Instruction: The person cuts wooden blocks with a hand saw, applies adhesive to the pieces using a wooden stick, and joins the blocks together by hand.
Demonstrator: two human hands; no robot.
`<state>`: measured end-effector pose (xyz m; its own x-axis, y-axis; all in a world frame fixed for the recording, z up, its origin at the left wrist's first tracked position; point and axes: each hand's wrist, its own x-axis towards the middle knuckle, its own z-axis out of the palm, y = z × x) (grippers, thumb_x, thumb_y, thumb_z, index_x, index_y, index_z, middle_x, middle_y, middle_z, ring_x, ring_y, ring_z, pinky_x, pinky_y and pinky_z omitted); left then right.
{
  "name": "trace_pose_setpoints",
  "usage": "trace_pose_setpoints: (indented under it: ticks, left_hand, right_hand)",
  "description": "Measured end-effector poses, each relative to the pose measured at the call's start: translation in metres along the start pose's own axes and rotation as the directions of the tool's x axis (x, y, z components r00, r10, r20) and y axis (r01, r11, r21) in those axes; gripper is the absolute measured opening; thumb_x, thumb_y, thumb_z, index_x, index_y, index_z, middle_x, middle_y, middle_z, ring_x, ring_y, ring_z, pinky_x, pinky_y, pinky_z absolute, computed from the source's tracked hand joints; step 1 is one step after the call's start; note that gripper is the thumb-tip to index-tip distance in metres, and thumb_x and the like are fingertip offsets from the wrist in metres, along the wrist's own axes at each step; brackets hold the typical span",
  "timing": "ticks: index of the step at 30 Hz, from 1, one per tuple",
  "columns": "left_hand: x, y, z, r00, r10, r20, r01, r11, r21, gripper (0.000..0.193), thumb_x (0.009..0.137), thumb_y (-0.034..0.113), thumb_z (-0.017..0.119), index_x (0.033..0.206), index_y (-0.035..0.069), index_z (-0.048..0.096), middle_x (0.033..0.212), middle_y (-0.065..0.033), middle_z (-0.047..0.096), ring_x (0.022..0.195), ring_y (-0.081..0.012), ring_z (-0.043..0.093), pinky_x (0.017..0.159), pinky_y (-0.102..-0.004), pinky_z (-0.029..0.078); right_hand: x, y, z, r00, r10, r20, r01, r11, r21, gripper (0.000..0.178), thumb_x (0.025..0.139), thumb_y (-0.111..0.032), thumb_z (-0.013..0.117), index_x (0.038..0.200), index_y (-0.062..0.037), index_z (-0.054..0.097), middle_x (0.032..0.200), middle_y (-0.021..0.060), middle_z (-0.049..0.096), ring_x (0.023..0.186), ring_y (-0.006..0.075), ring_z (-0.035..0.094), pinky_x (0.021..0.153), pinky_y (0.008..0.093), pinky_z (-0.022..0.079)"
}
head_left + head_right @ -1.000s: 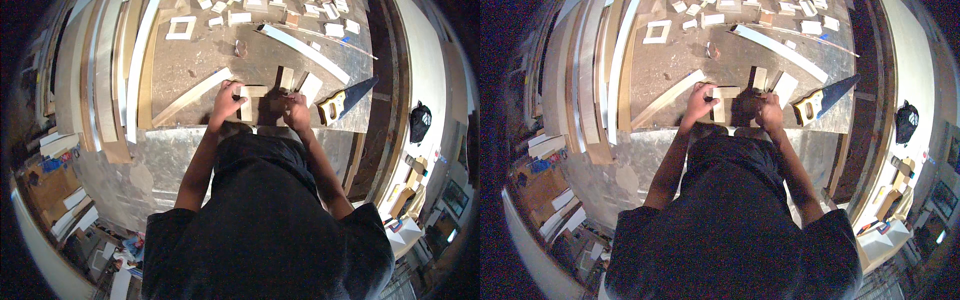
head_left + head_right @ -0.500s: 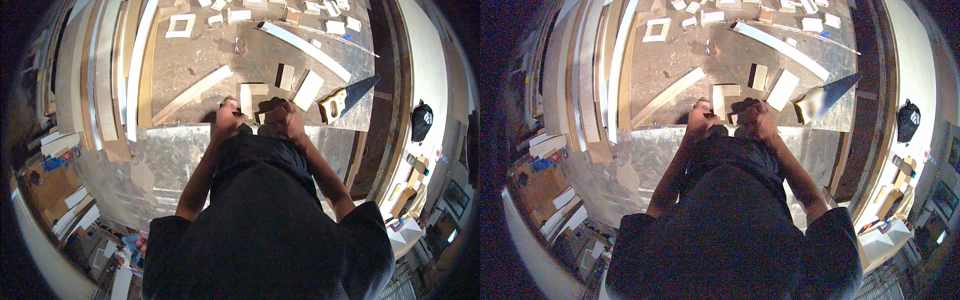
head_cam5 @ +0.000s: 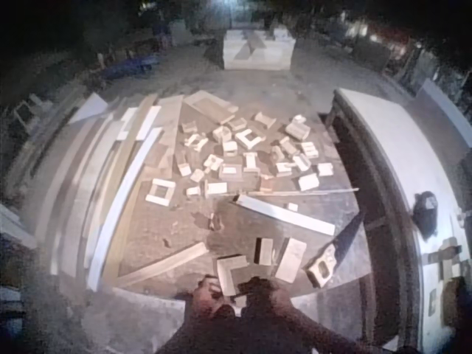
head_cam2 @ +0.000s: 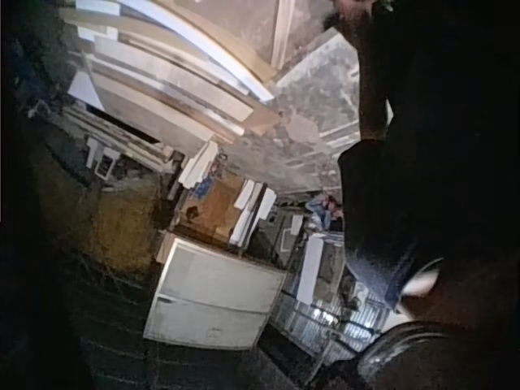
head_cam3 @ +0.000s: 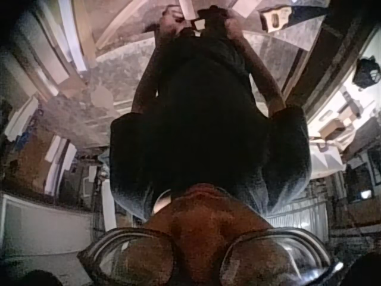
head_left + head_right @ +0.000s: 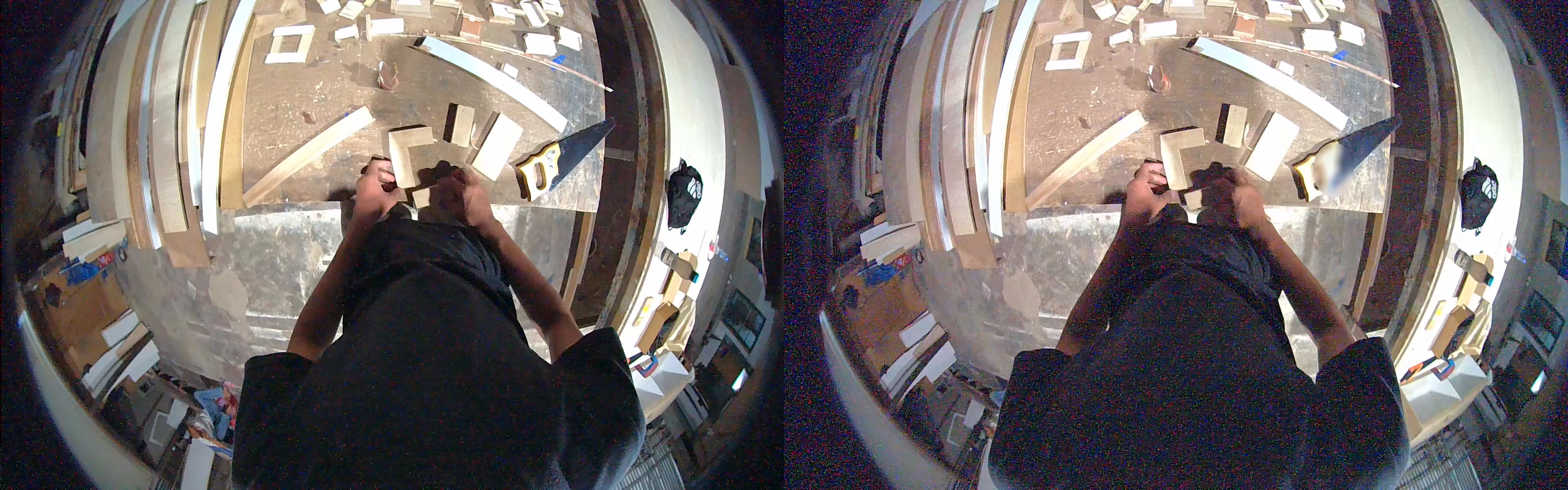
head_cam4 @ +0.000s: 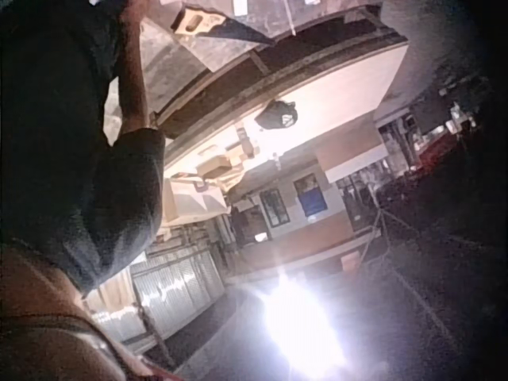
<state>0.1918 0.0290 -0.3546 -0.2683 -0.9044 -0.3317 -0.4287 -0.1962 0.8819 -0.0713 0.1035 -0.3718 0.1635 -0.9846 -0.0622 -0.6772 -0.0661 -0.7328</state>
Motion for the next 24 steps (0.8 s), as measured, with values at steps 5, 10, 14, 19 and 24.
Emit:
trace_pose_setpoints:
  ticks: [5, 10, 14, 19, 24]
  left_hand:
    - [0.001, -0.011, 0.002, 0.993, 0.107, -0.052, -0.106, 0.994, 0.025, 0.064, 0.073, 0.004, 0.085, 0.128, 0.000, 0.051, 0.096, -0.0150, 0.071, 0.086, -0.0222, 0.073, 0.078, -0.0357, 0.060]
    - [-0.005, -0.003, 0.002, 0.999, 0.036, 0.015, -0.035, 0.998, -0.050, 0.071, 0.070, 0.004, 0.089, 0.130, 0.002, 0.052, 0.099, -0.0133, 0.070, 0.091, -0.0229, 0.072, 0.082, -0.0370, 0.059]
    - [-0.007, -0.001, 0.002, 0.999, 0.015, 0.038, -0.015, 1.000, -0.012, 0.076, 0.067, 0.006, 0.092, 0.131, 0.003, 0.052, 0.100, -0.0119, 0.070, 0.093, -0.0225, 0.071, 0.084, -0.0376, 0.059]
    - [-0.006, -0.013, 0.006, 0.995, 0.095, 0.009, -0.095, 0.995, 0.017, 0.071, 0.069, 0.007, 0.091, 0.128, 0.000, 0.052, 0.097, -0.0142, 0.069, 0.087, -0.0237, 0.073, 0.080, -0.0369, 0.060]
    - [-0.004, -0.008, 0.013, 0.995, 0.071, -0.075, -0.072, 0.997, -0.011, 0.058, 0.077, 0.011, 0.088, 0.123, 0.000, 0.055, 0.096, -0.0159, 0.070, 0.082, -0.0230, 0.073, 0.076, -0.0351, 0.061]
  right_hand:
    - [0.009, -0.016, 0.004, 0.995, 0.059, 0.080, -0.055, 0.998, -0.044, 0.052, 0.073, -0.025, 0.082, 0.121, -0.0109, 0.068, 0.116, 0.0170, 0.066, 0.105, 0.0402, 0.065, 0.087, 0.0480, 0.055]
    - [0.011, -0.013, 0.012, 0.997, 0.080, 0.018, -0.080, 0.997, 0.014, 0.045, 0.073, -0.018, 0.083, 0.114, -0.0087, 0.066, 0.116, 0.0196, 0.064, 0.103, 0.0422, 0.066, 0.083, 0.0477, 0.056]
    - [0.008, -0.013, 0.011, 0.986, 0.165, -0.008, -0.165, 0.986, 0.020, 0.046, 0.074, -0.015, 0.083, 0.115, -0.0080, 0.064, 0.115, 0.0195, 0.064, 0.102, 0.0426, 0.066, 0.083, 0.0477, 0.056]
    - [0.011, -0.019, 0.005, 0.994, 0.062, -0.086, -0.058, 0.997, 0.052, 0.050, 0.073, -0.014, 0.083, 0.118, -0.0080, 0.063, 0.114, 0.0198, 0.064, 0.100, 0.0433, 0.067, 0.081, 0.0468, 0.057]
    - [0.009, -0.012, 0.004, 0.994, 0.063, -0.089, -0.054, 0.993, 0.103, 0.049, 0.073, -0.010, 0.081, 0.119, -0.0071, 0.063, 0.113, 0.0198, 0.064, 0.101, 0.0422, 0.066, 0.083, 0.0453, 0.057]
